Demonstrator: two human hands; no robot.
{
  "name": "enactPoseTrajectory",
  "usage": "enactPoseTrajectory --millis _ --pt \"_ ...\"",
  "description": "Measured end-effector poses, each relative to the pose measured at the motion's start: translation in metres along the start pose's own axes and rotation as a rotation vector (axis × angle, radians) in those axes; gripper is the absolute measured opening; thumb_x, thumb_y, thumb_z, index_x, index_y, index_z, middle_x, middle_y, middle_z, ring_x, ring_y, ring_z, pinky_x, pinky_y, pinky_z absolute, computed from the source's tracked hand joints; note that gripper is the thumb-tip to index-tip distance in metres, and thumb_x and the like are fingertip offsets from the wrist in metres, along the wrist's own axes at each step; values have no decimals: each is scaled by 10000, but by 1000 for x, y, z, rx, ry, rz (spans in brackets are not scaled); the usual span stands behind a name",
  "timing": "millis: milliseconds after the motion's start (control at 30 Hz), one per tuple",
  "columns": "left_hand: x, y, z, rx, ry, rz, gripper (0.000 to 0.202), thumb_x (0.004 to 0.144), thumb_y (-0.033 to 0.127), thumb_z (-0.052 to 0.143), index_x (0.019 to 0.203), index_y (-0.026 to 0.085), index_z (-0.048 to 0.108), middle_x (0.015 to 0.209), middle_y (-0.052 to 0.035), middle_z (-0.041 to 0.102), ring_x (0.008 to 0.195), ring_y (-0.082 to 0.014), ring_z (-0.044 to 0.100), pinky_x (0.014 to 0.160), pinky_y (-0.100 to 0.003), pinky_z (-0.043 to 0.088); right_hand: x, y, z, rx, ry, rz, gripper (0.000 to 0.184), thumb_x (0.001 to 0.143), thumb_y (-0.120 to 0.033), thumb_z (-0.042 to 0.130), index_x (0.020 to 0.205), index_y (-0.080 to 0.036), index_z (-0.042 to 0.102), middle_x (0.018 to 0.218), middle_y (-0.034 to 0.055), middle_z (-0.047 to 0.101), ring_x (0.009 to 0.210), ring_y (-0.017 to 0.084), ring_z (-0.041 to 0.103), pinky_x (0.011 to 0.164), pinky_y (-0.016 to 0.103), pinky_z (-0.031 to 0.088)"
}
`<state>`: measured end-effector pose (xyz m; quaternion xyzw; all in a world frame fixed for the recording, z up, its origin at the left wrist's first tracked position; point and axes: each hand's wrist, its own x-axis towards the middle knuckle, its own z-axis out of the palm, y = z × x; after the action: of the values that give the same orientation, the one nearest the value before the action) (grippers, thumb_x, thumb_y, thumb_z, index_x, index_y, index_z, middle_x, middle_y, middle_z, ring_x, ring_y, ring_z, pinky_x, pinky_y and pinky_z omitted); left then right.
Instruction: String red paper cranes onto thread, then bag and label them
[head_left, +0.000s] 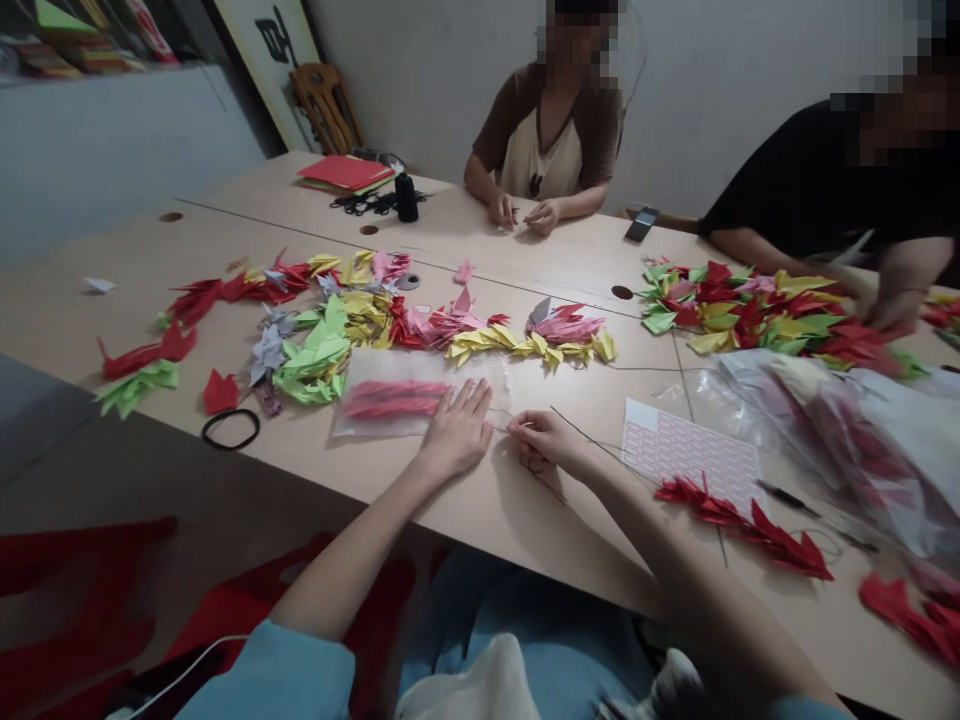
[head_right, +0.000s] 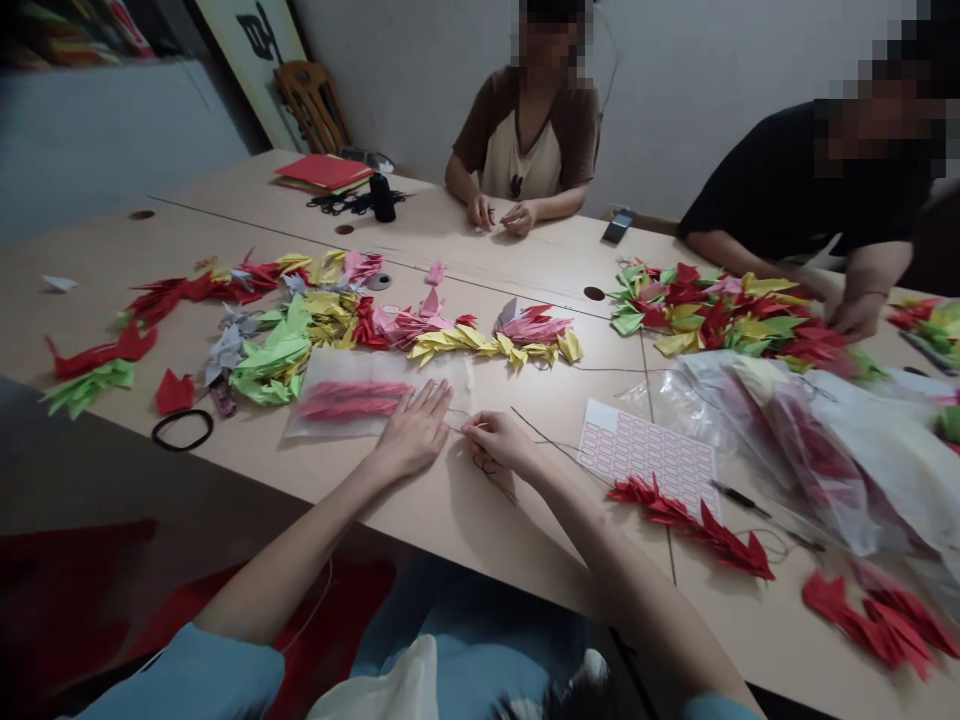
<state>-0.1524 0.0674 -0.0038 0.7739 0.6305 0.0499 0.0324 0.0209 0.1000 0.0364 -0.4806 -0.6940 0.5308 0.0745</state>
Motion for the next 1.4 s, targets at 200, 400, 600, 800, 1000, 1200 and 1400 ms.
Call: enactPoseTrajectory --millis 200,400,600,800,1000,1200,1400 --pt "1 0 -2 -1 18 6 562 911 286 263 1439 99 309 1518 -79 262 1414 -223 225 1160 -451 153 -28 11 -44 -66 -97 33 155 785 -268 560 748 -140 639 531 -17 576 417 77 472 431 203 377" --pt "5 -4 1 -9 52 28 573 890 264 250 1413 56 352 1498 -114 297 1398 -263 262 1138 -485 182 -68 33 -90 -156 6 93 152 776 -261 568 699 -154 644 588 1 642 511 83 521 508 195 380" --pt "9 -5 3 106 41 40 588 893 280 209 1419 53 342 1498 -104 299 1390 -271 279 1121 -491 210 -110 65 -118 -106 161 214 248 780 -385 561 708 -155 619 584 7 620 476 106 532 451 213 372" --pt "9 -3 -1 146 18 42 591 895 282 198 1409 39 356 1499 -115 294 1392 -284 271 1120 -495 204 -158 80 -131 -29 422 128 370 798 -520 525 765 -159 598 595 -12 566 520 101 488 504 234 375" --pt "9 -3 -3 144 -27 37 590 897 278 201 1422 43 331 1506 -113 280 1399 -281 254 1122 -499 204 -114 56 -79 -73 451 -209 264 805 -415 612 924 -182 646 906 55 653 764 147 601 681 274 476" --pt "9 -2 -5 166 -63 14 578 910 282 206 1440 70 301 1517 -97 250 1409 -271 230 1130 -500 201 -18 14 -4 -419 330 -299 259 798 -231 646 1019 -106 592 1060 144 558 903 194 564 815 336 459" --pt "8 -1 -5 144 -64 4 567 915 283 230 1447 99 292 1520 -75 247 1413 -254 222 1136 -485 204 -1 15 -6 -448 342 -219 194 886 -82 376 891 -122 566 895 105 597 726 146 528 679 278 423"
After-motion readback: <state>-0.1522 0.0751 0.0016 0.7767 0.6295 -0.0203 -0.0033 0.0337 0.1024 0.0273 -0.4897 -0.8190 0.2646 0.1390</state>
